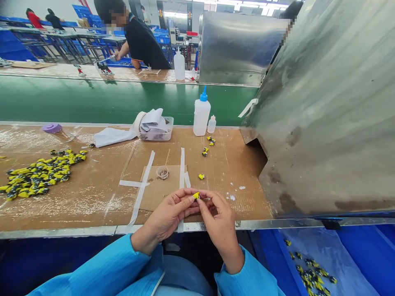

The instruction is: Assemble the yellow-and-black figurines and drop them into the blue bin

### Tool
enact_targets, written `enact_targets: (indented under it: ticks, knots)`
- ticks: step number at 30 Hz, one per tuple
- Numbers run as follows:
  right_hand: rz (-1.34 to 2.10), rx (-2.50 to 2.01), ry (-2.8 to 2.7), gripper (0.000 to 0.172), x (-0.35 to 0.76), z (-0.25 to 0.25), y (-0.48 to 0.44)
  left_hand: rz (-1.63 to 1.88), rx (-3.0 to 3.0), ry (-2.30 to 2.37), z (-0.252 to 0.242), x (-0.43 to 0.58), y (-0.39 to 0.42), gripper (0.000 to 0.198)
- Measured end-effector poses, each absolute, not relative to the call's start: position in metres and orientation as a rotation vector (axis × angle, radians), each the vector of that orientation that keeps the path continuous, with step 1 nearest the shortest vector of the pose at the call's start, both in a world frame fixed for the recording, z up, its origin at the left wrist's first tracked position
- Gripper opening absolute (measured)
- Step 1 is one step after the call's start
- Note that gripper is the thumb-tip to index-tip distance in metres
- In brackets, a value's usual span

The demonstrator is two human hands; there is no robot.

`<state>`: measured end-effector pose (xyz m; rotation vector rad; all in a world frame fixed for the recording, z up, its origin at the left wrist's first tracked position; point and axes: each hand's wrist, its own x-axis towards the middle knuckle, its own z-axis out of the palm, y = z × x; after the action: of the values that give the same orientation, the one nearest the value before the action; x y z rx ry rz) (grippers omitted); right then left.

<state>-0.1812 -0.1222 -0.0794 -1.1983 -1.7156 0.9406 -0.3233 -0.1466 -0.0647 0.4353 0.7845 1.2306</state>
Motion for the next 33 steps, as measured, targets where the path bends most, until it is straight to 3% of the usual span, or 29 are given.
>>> enact_targets:
  ticks: [13,33]
  knots:
    - [0.769,-1.162,-1.884,0.018,-0.1813,-0.0724,-0.1210,1.145,0.379,0.725,-0.0655,-0.3213,-0.1493,0.020]
    - [0.981,-1.108,-1.895,0.021,-0.1772,-0.0763,-0.1169,1.072,0.276,0.821,-0.0694,-0.3210,-0.1468,0.024]
